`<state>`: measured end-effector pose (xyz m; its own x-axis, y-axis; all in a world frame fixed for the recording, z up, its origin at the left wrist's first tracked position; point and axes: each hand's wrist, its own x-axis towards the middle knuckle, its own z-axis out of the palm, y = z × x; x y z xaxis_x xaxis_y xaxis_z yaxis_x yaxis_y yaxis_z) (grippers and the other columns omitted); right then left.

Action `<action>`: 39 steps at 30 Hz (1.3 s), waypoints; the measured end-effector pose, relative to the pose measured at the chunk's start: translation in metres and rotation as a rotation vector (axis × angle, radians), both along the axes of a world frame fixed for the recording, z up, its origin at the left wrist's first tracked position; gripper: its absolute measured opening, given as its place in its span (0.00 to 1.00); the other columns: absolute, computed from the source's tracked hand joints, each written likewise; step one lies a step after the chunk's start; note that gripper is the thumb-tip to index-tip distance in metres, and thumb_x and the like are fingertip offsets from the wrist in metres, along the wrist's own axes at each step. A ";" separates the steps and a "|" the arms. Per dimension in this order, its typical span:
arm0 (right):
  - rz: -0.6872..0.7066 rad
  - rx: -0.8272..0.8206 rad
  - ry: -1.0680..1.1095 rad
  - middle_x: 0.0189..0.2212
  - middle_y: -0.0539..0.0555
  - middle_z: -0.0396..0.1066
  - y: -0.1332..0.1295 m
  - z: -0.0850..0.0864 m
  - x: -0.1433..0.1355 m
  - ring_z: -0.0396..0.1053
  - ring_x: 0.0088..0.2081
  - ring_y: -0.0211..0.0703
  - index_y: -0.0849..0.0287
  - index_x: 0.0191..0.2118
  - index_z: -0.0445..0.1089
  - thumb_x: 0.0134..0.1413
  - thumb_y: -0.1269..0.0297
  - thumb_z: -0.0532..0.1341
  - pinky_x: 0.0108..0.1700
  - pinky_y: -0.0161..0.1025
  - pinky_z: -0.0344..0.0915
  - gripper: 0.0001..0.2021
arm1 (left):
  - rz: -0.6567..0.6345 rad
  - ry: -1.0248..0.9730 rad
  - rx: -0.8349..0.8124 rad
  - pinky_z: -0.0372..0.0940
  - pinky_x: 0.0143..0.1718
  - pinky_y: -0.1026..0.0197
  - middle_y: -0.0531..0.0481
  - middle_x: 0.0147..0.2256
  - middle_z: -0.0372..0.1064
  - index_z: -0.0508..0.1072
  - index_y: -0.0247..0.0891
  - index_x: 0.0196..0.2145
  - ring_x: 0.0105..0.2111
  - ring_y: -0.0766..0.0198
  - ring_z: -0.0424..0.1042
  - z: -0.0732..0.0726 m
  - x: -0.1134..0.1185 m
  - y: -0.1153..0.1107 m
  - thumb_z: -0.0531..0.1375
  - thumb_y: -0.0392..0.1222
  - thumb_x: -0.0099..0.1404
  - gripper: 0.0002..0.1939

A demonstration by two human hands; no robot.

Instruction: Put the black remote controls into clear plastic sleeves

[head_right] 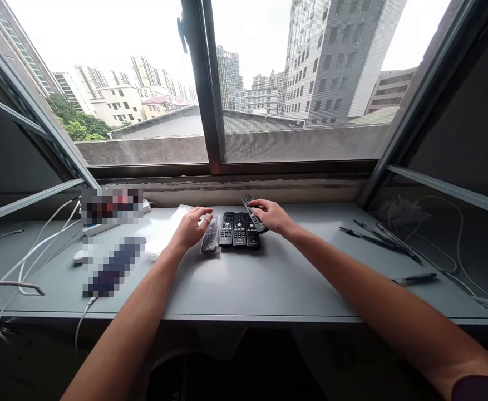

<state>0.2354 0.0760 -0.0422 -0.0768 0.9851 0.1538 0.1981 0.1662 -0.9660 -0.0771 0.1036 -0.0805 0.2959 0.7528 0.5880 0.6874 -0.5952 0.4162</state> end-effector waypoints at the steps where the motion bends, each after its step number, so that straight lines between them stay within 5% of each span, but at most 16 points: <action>1: -0.027 -0.001 -0.084 0.32 0.52 0.79 0.000 -0.004 0.009 0.71 0.30 0.41 0.55 0.49 0.85 0.57 0.64 0.74 0.30 0.36 0.69 0.14 | 0.002 0.019 0.001 0.71 0.61 0.42 0.42 0.53 0.80 0.81 0.42 0.53 0.57 0.46 0.76 -0.002 0.001 0.000 0.58 0.48 0.78 0.15; 8: 0.034 0.005 -0.378 0.40 0.56 0.84 -0.011 -0.029 0.039 0.78 0.39 0.49 0.56 0.53 0.84 0.63 0.54 0.69 0.44 0.43 0.72 0.18 | -0.019 0.059 -0.055 0.68 0.66 0.39 0.40 0.59 0.77 0.82 0.44 0.58 0.61 0.43 0.73 -0.016 0.006 0.002 0.61 0.52 0.76 0.18; 16: -0.053 0.364 -0.565 0.44 0.60 0.77 -0.022 -0.048 0.032 0.75 0.41 0.53 0.56 0.54 0.83 0.72 0.48 0.59 0.47 0.49 0.72 0.21 | -0.166 0.115 -0.193 0.58 0.74 0.36 0.46 0.69 0.68 0.82 0.53 0.61 0.73 0.39 0.60 -0.016 0.010 -0.007 0.62 0.61 0.75 0.23; 19: -0.035 0.439 -0.571 0.48 0.62 0.74 -0.025 -0.047 0.032 0.74 0.51 0.57 0.55 0.53 0.83 0.74 0.48 0.58 0.56 0.52 0.71 0.21 | -0.178 0.130 -0.218 0.58 0.74 0.34 0.47 0.69 0.69 0.83 0.53 0.61 0.74 0.38 0.57 -0.015 0.011 -0.006 0.62 0.61 0.75 0.23; 31: 0.336 0.483 -0.784 0.75 0.63 0.59 -0.035 -0.052 0.023 0.54 0.75 0.68 0.48 0.75 0.67 0.68 0.36 0.64 0.76 0.64 0.55 0.37 | -0.206 0.112 -0.244 0.63 0.71 0.44 0.42 0.63 0.75 0.86 0.47 0.56 0.64 0.43 0.72 0.001 0.010 -0.013 0.64 0.60 0.73 0.22; 39: 0.276 0.526 -0.832 0.74 0.66 0.61 -0.036 -0.056 0.007 0.56 0.75 0.69 0.52 0.74 0.69 0.70 0.38 0.64 0.76 0.66 0.55 0.35 | -0.192 0.052 -0.236 0.65 0.68 0.45 0.42 0.58 0.77 0.86 0.44 0.52 0.60 0.47 0.75 -0.006 0.008 -0.004 0.62 0.50 0.74 0.17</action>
